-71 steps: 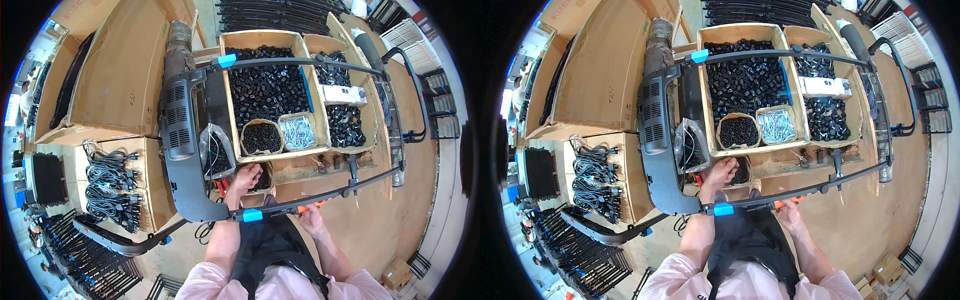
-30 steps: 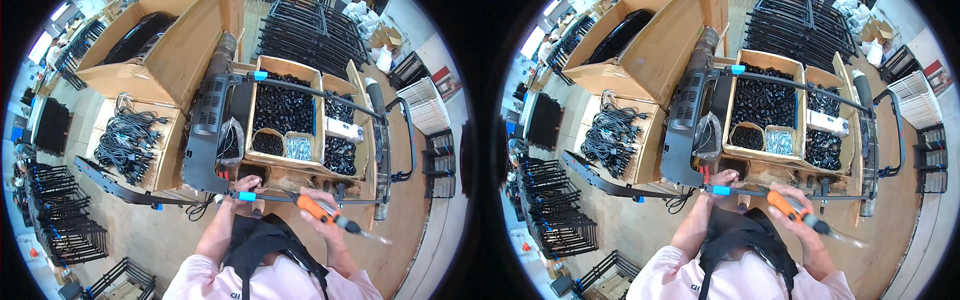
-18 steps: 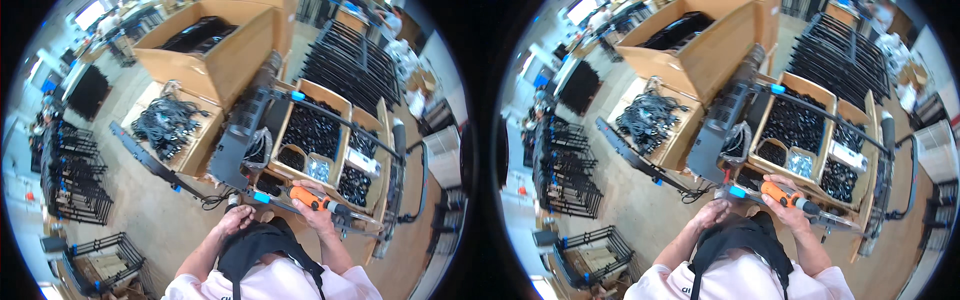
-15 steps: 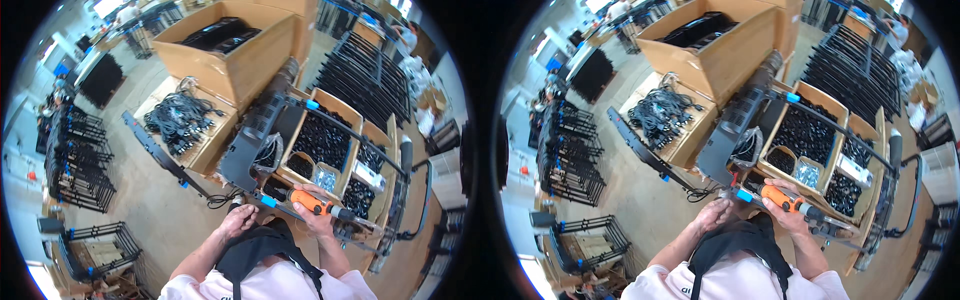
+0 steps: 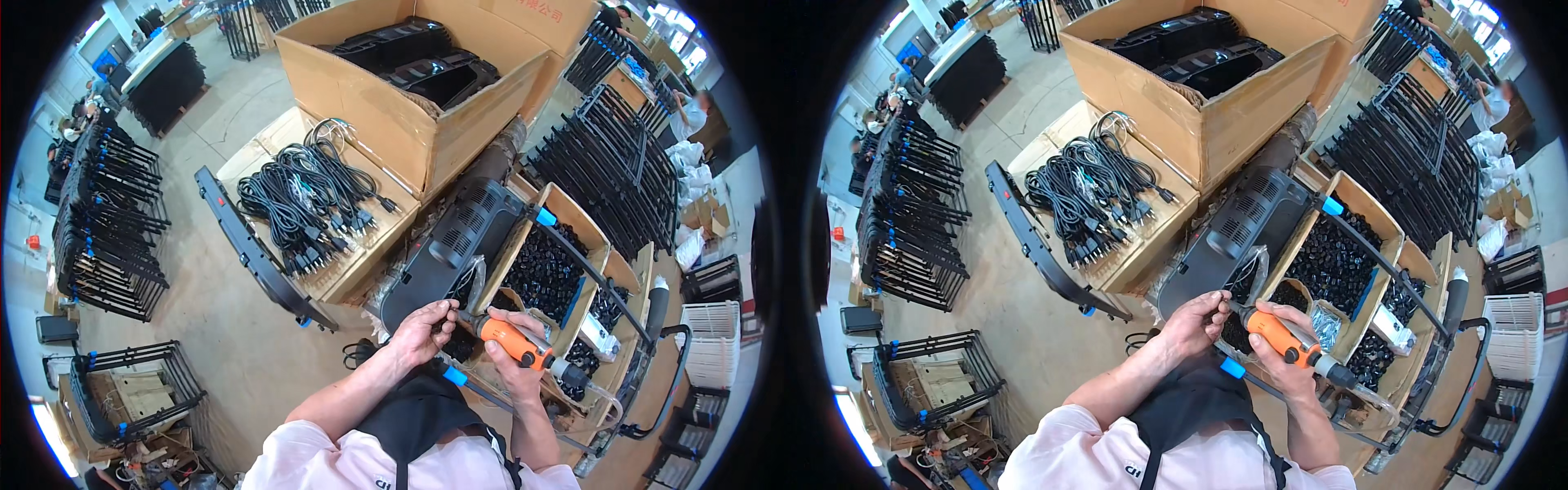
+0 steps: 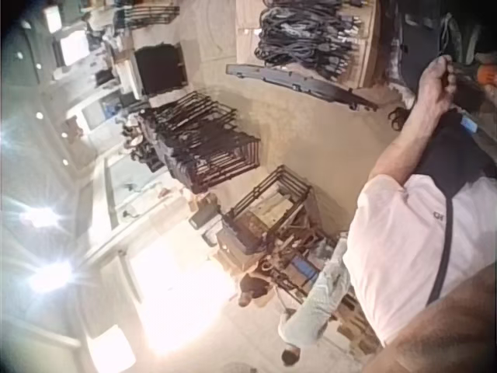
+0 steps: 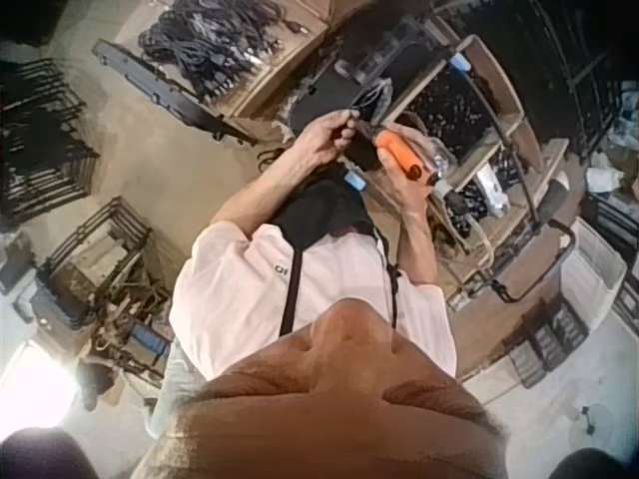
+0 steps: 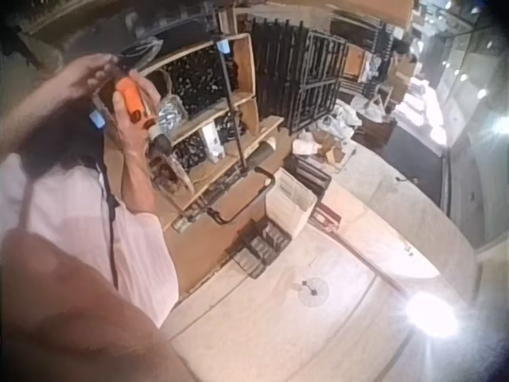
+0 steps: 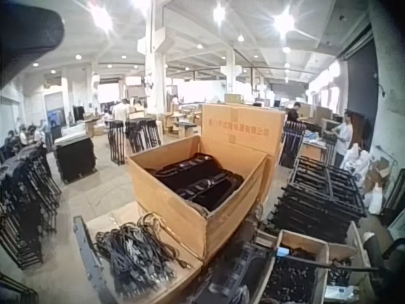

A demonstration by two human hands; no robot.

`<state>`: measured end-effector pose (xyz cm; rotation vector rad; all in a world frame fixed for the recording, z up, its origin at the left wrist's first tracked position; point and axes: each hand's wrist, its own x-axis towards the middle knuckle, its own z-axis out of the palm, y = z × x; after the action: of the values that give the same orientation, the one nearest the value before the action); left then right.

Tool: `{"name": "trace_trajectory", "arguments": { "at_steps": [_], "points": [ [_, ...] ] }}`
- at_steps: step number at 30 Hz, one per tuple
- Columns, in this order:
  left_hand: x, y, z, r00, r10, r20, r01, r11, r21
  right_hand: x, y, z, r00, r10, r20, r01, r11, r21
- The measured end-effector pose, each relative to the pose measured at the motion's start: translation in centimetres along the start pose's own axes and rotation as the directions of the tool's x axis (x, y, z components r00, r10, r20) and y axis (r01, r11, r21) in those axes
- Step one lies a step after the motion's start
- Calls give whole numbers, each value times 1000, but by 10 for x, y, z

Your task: The person assembles a black electronic device on a workbench. They attach a metal frame, connect a power cord, and use a power drill to secure screws into the device's casing. The person handles various components including cables, screws, and the device itself.

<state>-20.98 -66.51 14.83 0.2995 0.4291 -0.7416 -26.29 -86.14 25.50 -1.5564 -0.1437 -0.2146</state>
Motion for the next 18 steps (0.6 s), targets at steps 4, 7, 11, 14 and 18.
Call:
{"name": "trace_trajectory", "arguments": {
  "at_steps": [4, 7, 11, 14, 18],
  "points": [
    [27, 26, -6, 997, -78, 17, 79, 996, -43, 33, 12, 12, 999, 25, 21, -22, 993, -114],
    [42, 41, -6, 991, -129, 41, 133, 983, -130, 58, 11, 24, 994, 105, 15, -99, 974, -203],
    [56, 56, -2, 990, -134, 48, 141, 960, -242, 82, 17, 37, 991, 128, -28, -131, 973, -187],
    [63, 72, -2, 982, -170, 78, 185, 947, -264, 98, 19, 42, 987, 155, -45, -161, 966, -203],
    [72, 79, -3, 977, -190, 93, 210, 923, -322, 118, 16, 44, 979, 202, -1, -196, 949, -249]
  ]
}}
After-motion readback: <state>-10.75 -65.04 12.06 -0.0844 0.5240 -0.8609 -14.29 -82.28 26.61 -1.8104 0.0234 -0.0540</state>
